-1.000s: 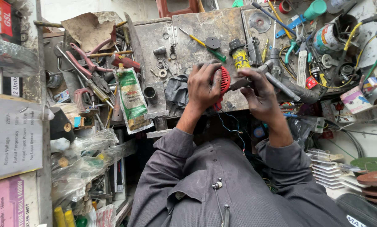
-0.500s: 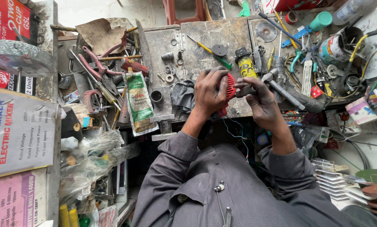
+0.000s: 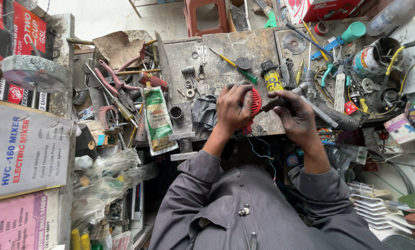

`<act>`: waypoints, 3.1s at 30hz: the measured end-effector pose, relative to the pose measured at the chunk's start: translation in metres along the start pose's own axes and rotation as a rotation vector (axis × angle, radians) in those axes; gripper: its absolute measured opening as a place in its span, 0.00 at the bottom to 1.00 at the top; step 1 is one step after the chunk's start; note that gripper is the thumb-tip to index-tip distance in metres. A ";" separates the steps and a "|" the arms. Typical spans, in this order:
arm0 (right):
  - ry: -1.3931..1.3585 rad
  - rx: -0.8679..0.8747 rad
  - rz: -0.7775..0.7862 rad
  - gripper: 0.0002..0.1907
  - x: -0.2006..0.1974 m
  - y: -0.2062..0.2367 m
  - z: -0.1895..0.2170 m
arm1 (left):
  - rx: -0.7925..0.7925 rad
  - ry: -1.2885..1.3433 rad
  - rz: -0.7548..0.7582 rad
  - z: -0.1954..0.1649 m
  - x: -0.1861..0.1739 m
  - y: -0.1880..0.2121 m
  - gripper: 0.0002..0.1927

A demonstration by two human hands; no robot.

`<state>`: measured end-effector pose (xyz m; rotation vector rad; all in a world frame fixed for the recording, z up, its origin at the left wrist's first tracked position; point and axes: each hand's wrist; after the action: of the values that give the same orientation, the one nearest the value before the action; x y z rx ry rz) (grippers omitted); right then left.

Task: The person handles a disassembled small electric motor on a cluttered workbench, fitting the armature into its housing and applying grease from a sachet. They then place the red motor body onto the housing, align it, and work on fastening the two halves together by hand.

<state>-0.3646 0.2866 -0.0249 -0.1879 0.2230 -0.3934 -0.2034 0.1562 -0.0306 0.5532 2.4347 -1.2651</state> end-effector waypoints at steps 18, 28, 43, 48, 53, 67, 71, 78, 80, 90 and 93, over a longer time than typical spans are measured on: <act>0.080 -0.051 0.019 0.20 0.014 0.004 0.018 | 0.008 0.007 -0.003 -0.002 0.000 -0.002 0.10; 0.396 -0.180 -0.310 0.15 0.041 0.005 0.021 | 0.002 0.001 -0.002 -0.003 -0.001 -0.001 0.11; 0.398 -0.120 -0.322 0.21 0.042 0.002 0.026 | 0.006 0.021 -0.017 -0.003 -0.001 -0.001 0.11; 0.160 -0.020 -0.074 0.19 0.017 0.001 0.034 | 0.006 0.003 -0.008 -0.003 -0.001 -0.002 0.10; 0.351 -0.084 -0.283 0.16 0.021 -0.007 0.025 | -0.020 -0.008 0.008 -0.003 -0.001 -0.002 0.10; 0.257 -0.131 -0.231 0.17 0.017 -0.004 0.007 | -0.013 0.005 0.004 -0.002 -0.001 -0.002 0.11; 0.440 -0.246 -0.430 0.16 0.041 0.002 0.008 | 0.003 0.012 -0.008 -0.001 -0.001 -0.001 0.11; 0.044 0.052 0.011 0.18 0.001 -0.003 0.029 | 0.012 0.001 -0.015 -0.002 -0.001 -0.002 0.11; 0.159 -0.063 -0.039 0.17 0.002 -0.005 0.027 | 0.012 -0.004 -0.013 -0.003 -0.001 -0.003 0.11; 0.138 -0.091 -0.055 0.20 0.008 0.003 0.021 | 0.004 -0.004 -0.012 -0.004 -0.002 0.001 0.12; 0.102 -0.014 0.047 0.18 -0.005 -0.005 0.024 | 0.012 -0.006 -0.016 -0.001 0.000 0.001 0.14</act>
<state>-0.3649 0.2873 0.0001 -0.1759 0.3302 -0.3552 -0.2032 0.1579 -0.0308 0.5339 2.4327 -1.2862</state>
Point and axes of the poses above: each hand's wrist, its own y-axis away from the middle knuckle, its own x-axis out of the palm, z = x × y, and after that the axes turned 12 degrees about x, right-handed
